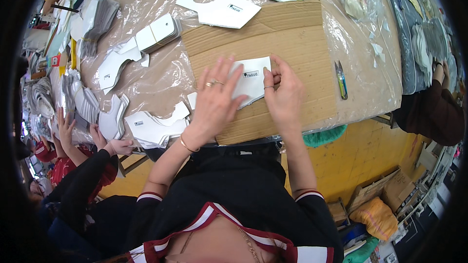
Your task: The person assembles white plastic components by peeling off backing films and pressing small rectangular pieces onto larger curved parts. They handle the parts one at a time, aligning and smoothing them before stacking the finished units.
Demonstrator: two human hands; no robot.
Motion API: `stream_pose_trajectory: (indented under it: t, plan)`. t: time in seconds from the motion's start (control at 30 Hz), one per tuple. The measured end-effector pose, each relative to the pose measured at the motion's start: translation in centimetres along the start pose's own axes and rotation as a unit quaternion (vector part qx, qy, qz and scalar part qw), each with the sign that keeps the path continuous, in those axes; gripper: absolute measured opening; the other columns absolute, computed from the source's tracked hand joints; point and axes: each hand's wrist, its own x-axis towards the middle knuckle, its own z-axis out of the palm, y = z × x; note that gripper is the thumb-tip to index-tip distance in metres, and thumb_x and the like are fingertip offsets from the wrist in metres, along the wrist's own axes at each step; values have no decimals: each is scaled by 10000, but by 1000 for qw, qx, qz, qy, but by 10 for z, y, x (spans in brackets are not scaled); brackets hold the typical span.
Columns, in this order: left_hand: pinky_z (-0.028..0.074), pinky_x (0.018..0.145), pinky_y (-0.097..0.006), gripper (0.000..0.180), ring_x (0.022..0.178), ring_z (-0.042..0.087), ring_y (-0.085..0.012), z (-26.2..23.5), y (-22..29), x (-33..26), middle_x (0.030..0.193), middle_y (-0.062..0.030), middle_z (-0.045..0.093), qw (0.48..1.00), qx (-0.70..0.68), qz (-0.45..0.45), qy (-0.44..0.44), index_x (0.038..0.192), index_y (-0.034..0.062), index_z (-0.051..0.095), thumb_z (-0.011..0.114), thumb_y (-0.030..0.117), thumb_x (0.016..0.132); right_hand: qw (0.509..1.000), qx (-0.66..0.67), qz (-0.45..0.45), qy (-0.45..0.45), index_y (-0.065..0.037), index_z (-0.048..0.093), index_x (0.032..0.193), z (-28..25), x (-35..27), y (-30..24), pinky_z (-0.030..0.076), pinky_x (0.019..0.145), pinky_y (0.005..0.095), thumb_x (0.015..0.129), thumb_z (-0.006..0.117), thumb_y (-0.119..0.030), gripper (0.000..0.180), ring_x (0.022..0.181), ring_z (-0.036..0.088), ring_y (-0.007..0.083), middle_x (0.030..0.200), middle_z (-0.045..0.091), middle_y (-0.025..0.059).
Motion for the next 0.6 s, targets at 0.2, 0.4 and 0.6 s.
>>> stream_pose_trajectory:
  t: [0.2,0.4,0.6]
  plan:
    - [183,1184,-495,697,1466,278,-270,25,2,-3,1586,-122,299,997,45,5,-67,1489,50,372,559,431,936,991,-96,-86,34,-30,643,1111,4,-3,4,516,639,387,918,623,-68,198,746,646,292,892,651,151]
    - [188,1182,-500,672,1461,285,-278,23,-1,-4,1579,-137,305,997,44,11,-66,1503,103,374,548,433,944,970,-187,-142,67,-92,660,1071,11,-9,10,504,645,407,917,611,-79,163,764,617,296,876,604,111]
    - [213,1173,-506,658,1456,294,-284,23,1,-4,1576,-144,307,997,41,2,-73,1500,137,389,562,430,938,928,-324,-161,87,-200,704,1113,10,-16,12,469,761,403,848,652,-110,284,907,595,255,1098,613,64]
